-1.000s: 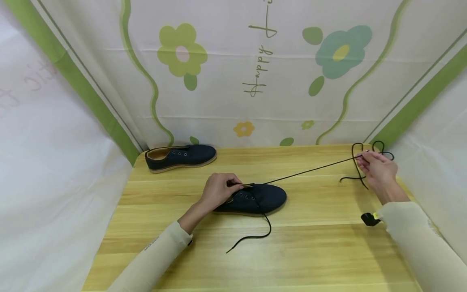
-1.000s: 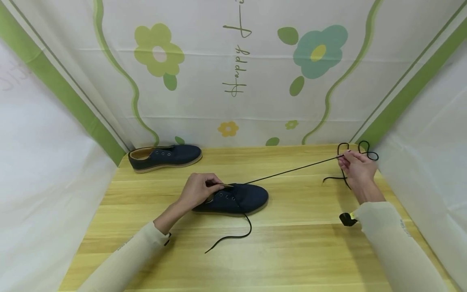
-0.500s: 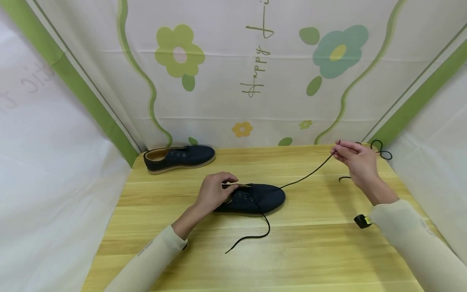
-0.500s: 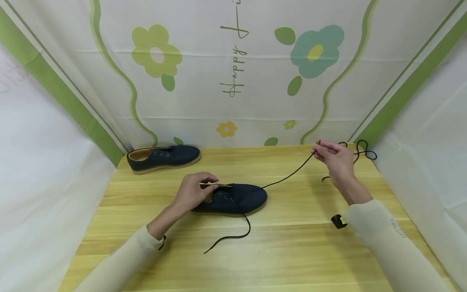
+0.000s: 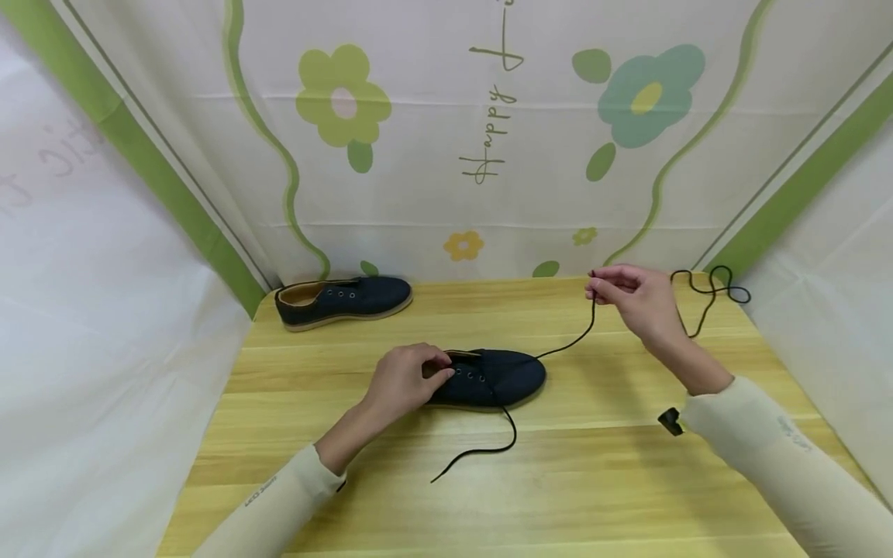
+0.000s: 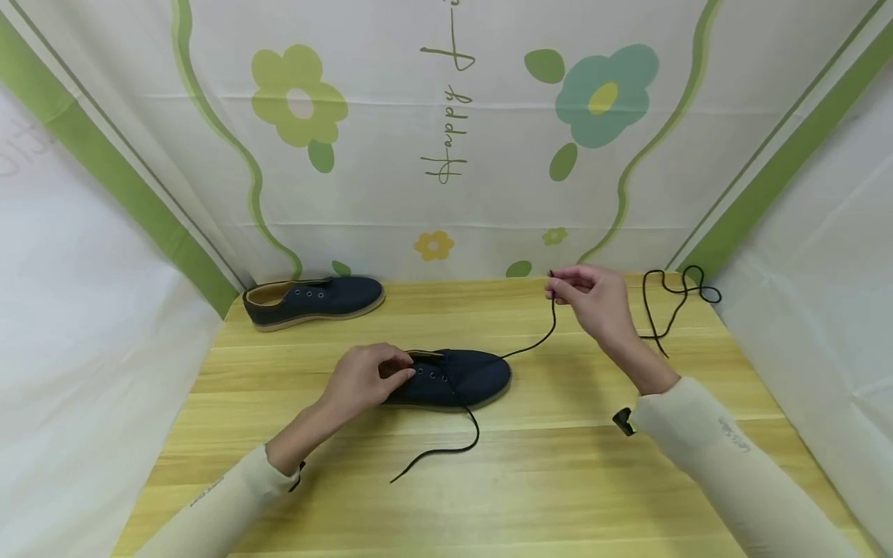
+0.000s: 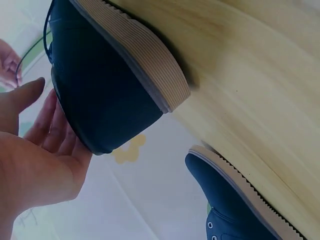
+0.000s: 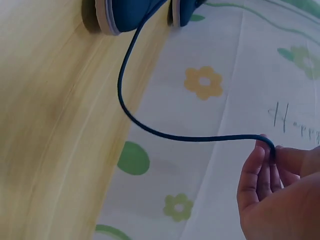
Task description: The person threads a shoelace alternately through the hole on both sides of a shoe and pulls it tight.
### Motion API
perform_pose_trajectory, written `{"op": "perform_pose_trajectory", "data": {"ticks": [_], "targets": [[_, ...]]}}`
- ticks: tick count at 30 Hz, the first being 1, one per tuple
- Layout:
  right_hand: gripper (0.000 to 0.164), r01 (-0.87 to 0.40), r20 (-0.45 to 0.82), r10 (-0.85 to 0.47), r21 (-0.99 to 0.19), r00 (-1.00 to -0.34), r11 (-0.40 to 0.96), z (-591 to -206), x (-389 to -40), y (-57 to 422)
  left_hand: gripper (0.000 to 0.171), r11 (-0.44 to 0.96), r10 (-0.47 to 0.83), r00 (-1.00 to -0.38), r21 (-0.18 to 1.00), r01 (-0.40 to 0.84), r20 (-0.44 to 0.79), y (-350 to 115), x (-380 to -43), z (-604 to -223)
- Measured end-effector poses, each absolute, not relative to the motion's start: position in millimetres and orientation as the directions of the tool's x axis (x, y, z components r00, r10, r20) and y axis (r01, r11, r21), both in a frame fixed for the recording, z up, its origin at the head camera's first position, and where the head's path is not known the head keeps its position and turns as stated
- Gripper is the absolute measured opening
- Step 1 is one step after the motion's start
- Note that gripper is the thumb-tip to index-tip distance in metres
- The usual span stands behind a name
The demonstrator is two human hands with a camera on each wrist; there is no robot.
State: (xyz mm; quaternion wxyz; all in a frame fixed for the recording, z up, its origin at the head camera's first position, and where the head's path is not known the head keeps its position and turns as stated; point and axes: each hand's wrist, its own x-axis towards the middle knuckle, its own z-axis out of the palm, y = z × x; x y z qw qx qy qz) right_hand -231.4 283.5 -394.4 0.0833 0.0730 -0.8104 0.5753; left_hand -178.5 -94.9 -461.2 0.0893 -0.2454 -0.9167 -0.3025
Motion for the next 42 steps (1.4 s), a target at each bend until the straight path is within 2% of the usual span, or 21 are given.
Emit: {"op": "perform_pose_trajectory", "data": {"ticks": [4, 8, 12, 18, 23, 26, 34, 42], "targets": [[0.022, -0.303, 0.290, -0.098, -0.854, -0.952, 0.422, -392.7, -227.2, 264.5, 0.012, 0.724, 0.411, -0.878, 0.496, 0.479, 0.247, -94.8, -176.5, -462.8], [0.011, -0.363, 0.335, -0.150, -0.784, -0.930, 0.504, -392.6, -222.2, 245.1, 0.012, 0.729, 0.429, -0.872, 0.481, 0.488, 0.235, -94.7, -175.7, -465.1], [0.006, -0.428, 0.372, -0.218, -0.710, -0.902, 0.560, -393.4, -218.1, 227.4, 0.012, 0.716, 0.429, -0.864, 0.484, 0.503, 0.264, -94.4, -175.3, -468.1], [0.008, -0.519, 0.408, -0.324, -0.609, -0.854, 0.600, -397.6, -214.1, 205.5, 0.013, 0.700, 0.408, -0.852, 0.486, 0.523, 0.328, -93.3, -175.1, -473.5], [0.009, -0.643, 0.472, -0.437, -0.518, -0.765, 0.565, -405.9, -213.2, 189.9, 0.013, 0.682, 0.401, -0.829, 0.477, 0.554, 0.390, -91.7, -174.3, -475.9], [0.009, -0.689, 0.485, -0.489, -0.485, -0.725, 0.540, -412.0, -213.0, 180.8, 0.012, 0.670, 0.401, -0.808, 0.464, 0.580, 0.432, -90.9, -173.6, -477.5], [0.011, -0.735, 0.460, -0.573, -0.424, -0.678, 0.529, -424.7, -209.8, 162.3, 0.012, 0.641, 0.426, -0.744, 0.409, 0.650, 0.514, -90.6, -171.3, -480.7], [0.011, -0.810, 0.468, -0.662, -0.302, -0.586, 0.503, -432.9, -207.5, 149.8, 0.018, 0.630, 0.487, -0.597, 0.218, 0.746, 0.637, -89.5, -171.7, -487.1]]}}
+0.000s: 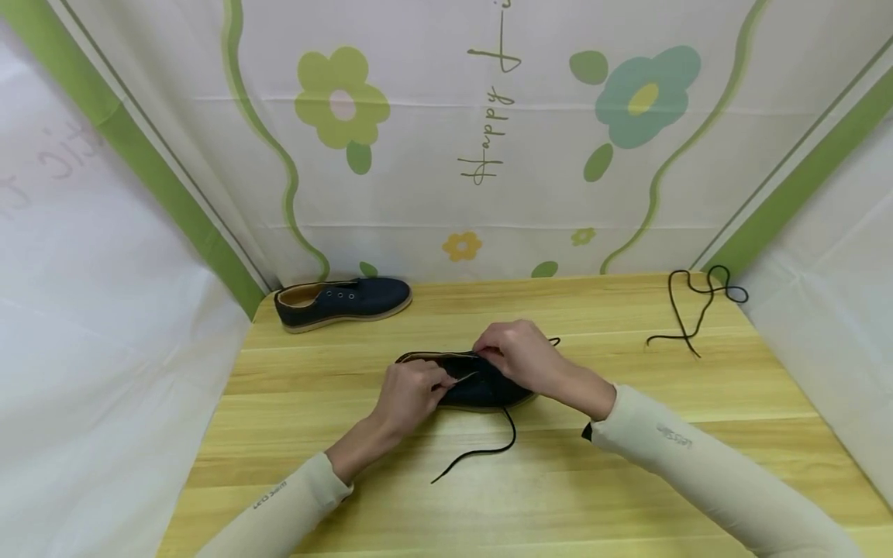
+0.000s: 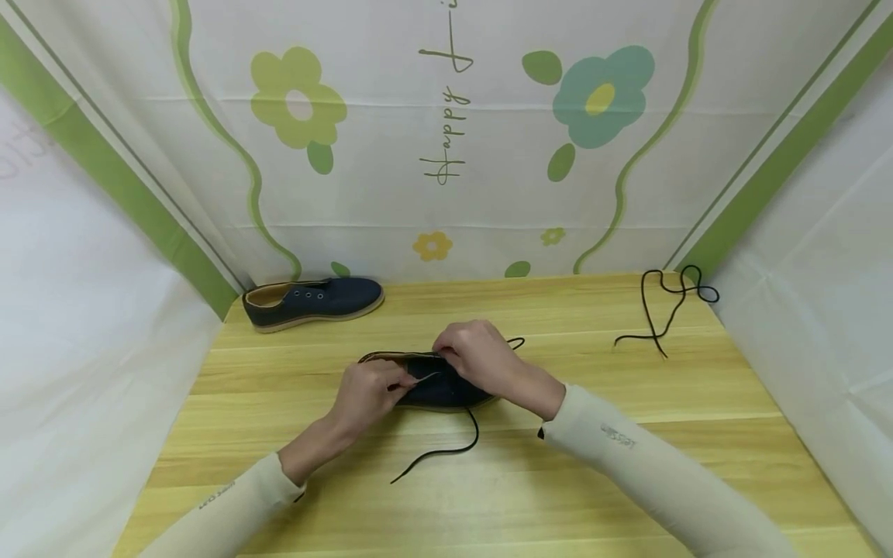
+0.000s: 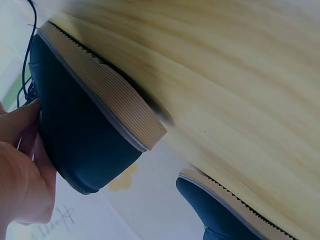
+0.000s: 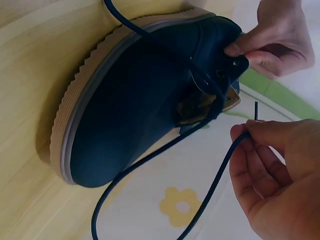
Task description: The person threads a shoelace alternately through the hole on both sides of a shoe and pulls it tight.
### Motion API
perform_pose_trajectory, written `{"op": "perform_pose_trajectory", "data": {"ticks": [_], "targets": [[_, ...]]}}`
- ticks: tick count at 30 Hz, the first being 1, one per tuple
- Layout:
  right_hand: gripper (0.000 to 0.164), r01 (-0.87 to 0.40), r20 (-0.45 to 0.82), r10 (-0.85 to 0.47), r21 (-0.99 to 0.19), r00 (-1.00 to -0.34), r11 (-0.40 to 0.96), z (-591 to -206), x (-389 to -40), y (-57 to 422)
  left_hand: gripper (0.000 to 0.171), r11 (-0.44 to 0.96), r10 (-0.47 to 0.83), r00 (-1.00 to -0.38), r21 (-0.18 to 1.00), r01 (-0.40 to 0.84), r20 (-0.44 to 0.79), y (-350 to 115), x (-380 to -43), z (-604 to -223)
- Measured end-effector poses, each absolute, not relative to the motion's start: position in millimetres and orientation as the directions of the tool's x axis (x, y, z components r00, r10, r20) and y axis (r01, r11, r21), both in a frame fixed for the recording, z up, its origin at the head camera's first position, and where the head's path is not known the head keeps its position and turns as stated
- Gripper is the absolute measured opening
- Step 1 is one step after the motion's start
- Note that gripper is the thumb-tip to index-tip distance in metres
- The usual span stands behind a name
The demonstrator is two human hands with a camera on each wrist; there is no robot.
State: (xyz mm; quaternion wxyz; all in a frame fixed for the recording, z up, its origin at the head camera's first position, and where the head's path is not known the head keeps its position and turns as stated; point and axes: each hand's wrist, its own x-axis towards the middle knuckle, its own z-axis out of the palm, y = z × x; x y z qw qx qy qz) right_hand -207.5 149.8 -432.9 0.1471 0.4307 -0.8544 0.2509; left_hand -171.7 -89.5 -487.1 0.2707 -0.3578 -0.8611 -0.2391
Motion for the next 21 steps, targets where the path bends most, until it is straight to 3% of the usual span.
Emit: {"op": "perform_pose_trajectory", "data": {"ticks": [8, 15, 21], "targets": [[0.014, -0.845, 0.439, -0.721, -0.272, -0.535, 0.461, -442.1, -205.3, 143.0, 0.014, 0.617, 0.547, -0.517, 0.101, 0.781, 0.659, -89.7, -171.2, -491.9], [0.017, -0.886, 0.461, -0.758, -0.185, -0.461, 0.426, -446.6, -204.2, 135.9, 0.014, 0.615, 0.557, -0.491, 0.066, 0.786, 0.670, -89.3, -170.6, -493.7], [0.021, -0.890, 0.425, -0.789, -0.107, -0.443, 0.443, -445.0, -202.0, 131.0, 0.014, 0.613, 0.561, -0.492, 0.065, 0.787, 0.666, -90.0, -170.2, -493.7]]}}
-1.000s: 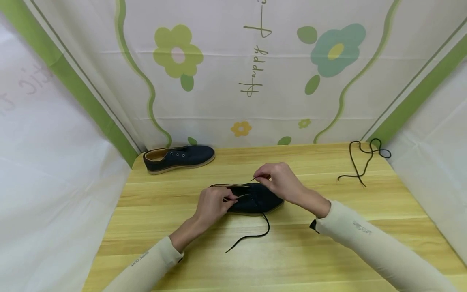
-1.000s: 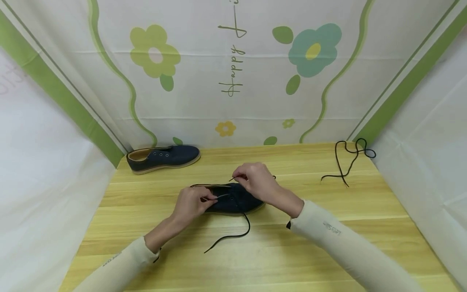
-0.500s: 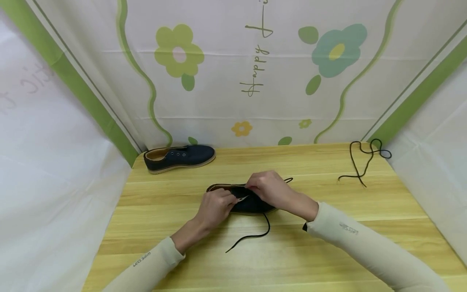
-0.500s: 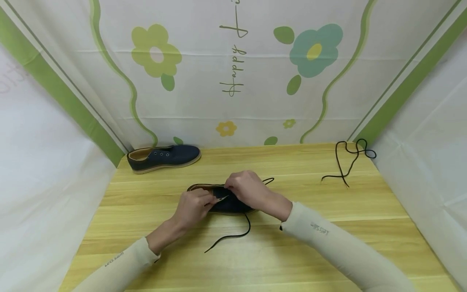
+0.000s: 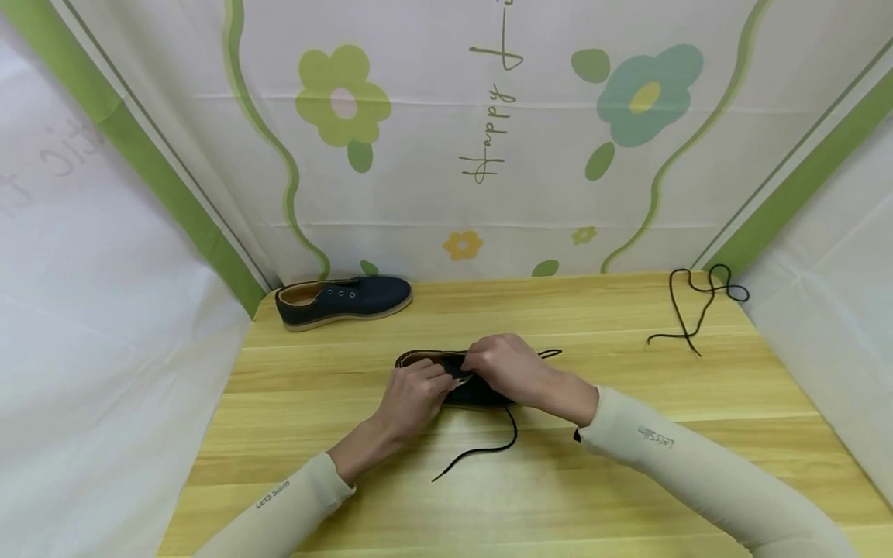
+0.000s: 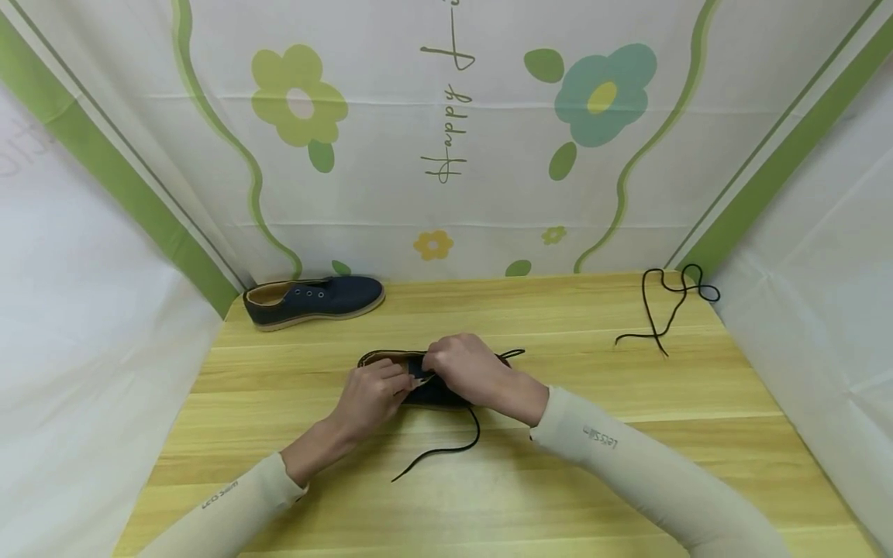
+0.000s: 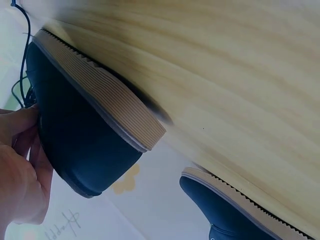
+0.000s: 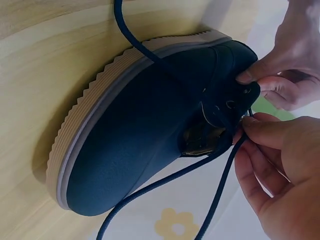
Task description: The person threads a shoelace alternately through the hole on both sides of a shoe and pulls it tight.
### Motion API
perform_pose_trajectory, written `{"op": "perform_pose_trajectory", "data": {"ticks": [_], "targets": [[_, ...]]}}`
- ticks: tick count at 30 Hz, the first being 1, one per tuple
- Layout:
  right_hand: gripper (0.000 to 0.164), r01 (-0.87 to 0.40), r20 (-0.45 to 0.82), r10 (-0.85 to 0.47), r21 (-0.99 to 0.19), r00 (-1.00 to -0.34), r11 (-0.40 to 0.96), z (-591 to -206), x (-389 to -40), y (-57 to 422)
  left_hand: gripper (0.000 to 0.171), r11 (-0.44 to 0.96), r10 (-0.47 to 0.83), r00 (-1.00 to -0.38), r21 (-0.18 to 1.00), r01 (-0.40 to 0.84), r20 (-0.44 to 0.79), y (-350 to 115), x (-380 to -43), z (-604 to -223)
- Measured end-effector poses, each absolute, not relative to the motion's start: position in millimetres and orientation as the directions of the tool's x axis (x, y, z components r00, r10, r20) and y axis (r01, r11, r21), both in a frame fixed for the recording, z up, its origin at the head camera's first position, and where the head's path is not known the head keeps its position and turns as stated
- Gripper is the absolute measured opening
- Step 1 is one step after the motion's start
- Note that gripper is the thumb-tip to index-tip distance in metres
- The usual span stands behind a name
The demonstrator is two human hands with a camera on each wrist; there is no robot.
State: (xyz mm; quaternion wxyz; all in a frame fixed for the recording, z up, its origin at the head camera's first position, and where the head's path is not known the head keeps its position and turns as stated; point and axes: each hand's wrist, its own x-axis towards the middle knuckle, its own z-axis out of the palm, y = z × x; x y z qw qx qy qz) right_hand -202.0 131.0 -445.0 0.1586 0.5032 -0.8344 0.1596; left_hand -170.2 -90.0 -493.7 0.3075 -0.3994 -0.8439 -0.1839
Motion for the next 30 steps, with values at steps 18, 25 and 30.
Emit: {"op": "perform_pose_trajectory", "data": {"ticks": [18, 25, 30], "targets": [[0.025, -0.901, 0.367, -0.836, -0.020, -0.409, 0.432, -443.0, -202.0, 131.3, 0.015, 0.624, 0.560, -0.512, 0.075, 0.778, 0.651, -89.8, -170.5, -493.2], [0.022, -0.908, 0.359, -0.847, -0.005, -0.393, 0.419, -446.2, -202.7, 130.6, 0.013, 0.614, 0.537, -0.546, 0.146, 0.775, 0.643, -89.7, -170.2, -493.6], [0.016, -0.904, 0.384, -0.826, -0.067, -0.413, 0.421, -449.0, -201.4, 131.3, 0.013, 0.601, 0.497, -0.605, 0.256, 0.757, 0.622, -90.6, -170.1, -493.5]]}}
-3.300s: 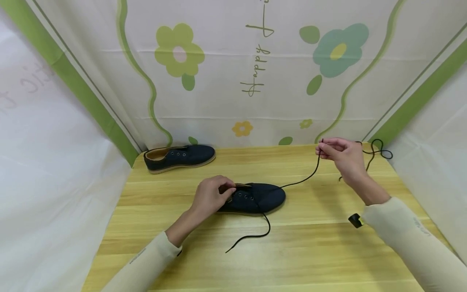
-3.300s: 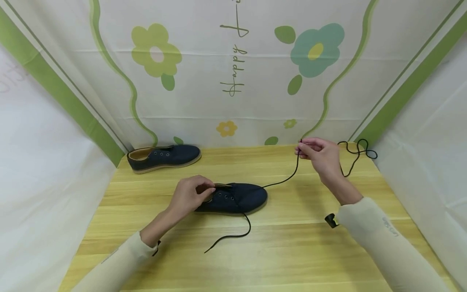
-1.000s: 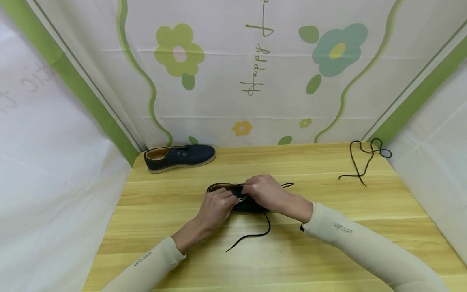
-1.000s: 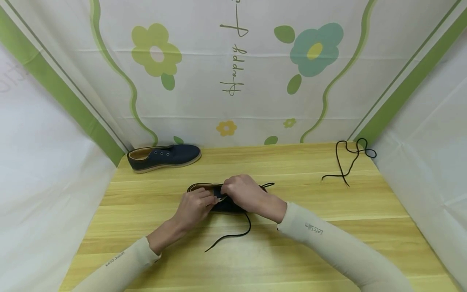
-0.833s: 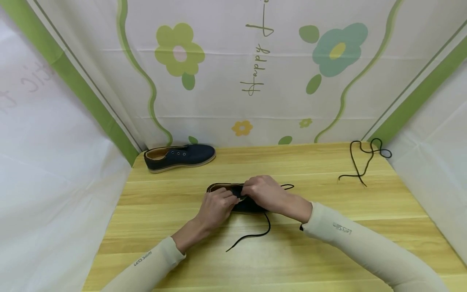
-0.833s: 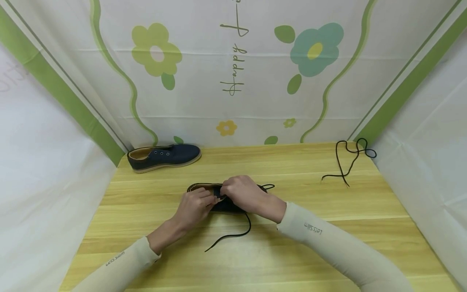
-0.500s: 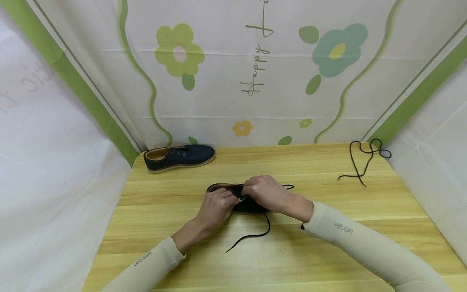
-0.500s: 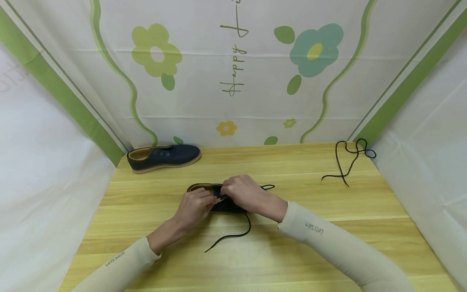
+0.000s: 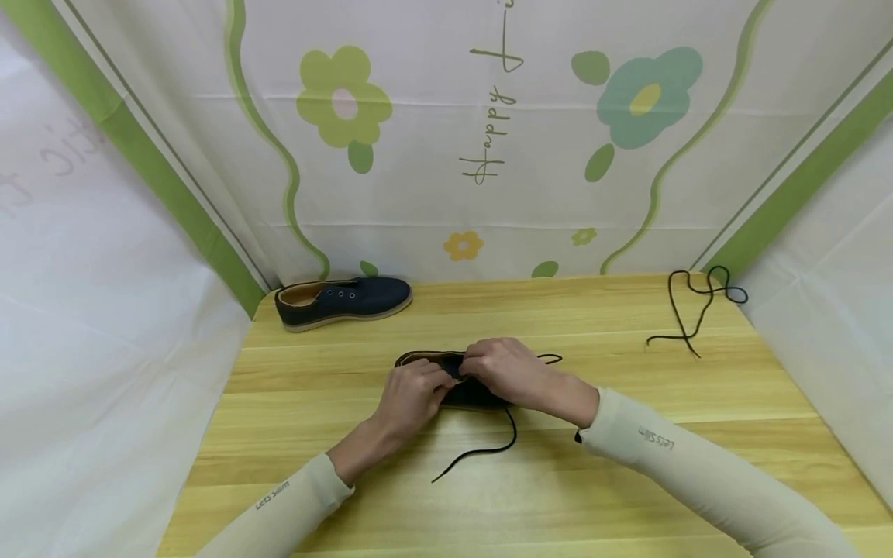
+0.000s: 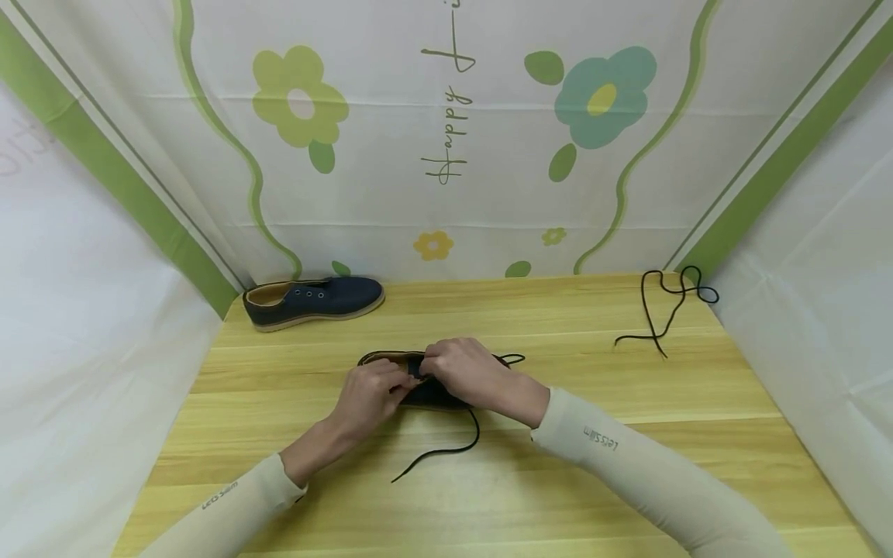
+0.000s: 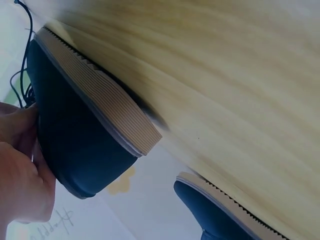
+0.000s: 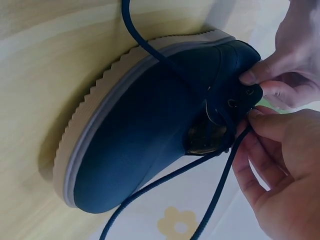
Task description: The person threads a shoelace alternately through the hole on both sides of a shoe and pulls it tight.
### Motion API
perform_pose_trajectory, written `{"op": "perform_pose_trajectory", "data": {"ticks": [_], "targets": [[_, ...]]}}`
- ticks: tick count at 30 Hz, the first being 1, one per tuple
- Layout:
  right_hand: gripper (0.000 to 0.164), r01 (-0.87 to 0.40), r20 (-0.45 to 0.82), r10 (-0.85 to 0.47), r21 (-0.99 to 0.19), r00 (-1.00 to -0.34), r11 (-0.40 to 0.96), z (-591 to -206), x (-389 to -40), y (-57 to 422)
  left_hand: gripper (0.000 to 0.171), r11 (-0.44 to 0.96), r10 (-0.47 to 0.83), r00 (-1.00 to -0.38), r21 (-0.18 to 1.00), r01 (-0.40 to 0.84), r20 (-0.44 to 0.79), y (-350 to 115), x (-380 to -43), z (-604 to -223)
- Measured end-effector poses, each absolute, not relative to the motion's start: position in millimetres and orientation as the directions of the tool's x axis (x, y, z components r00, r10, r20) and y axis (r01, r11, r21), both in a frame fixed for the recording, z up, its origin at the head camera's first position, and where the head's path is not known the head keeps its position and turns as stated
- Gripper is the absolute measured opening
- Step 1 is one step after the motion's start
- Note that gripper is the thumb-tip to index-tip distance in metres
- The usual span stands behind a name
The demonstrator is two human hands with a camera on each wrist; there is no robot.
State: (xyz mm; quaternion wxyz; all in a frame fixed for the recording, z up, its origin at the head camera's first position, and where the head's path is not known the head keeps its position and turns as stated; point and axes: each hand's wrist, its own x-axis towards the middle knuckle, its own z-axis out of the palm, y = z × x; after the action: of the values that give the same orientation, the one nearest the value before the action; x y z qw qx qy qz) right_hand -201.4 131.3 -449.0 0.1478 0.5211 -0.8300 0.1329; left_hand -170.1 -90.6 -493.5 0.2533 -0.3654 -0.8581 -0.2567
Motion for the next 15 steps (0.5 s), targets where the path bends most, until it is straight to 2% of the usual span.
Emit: {"op": "perform_pose_trajectory", "data": {"ticks": [6, 15], "targets": [[0.016, -0.888, 0.408, -0.790, -0.151, -0.457, 0.435, -452.2, -200.6, 130.6, 0.011, 0.606, 0.449, -0.708, 0.397, 0.689, 0.545, -92.3, -170.8, -489.5], [0.015, -0.818, 0.344, -0.747, -0.327, -0.569, 0.473, -449.7, -203.9, 130.4, 0.010, 0.569, 0.423, -0.796, 0.558, 0.605, 0.433, -93.5, -175.0, -481.5]]}}
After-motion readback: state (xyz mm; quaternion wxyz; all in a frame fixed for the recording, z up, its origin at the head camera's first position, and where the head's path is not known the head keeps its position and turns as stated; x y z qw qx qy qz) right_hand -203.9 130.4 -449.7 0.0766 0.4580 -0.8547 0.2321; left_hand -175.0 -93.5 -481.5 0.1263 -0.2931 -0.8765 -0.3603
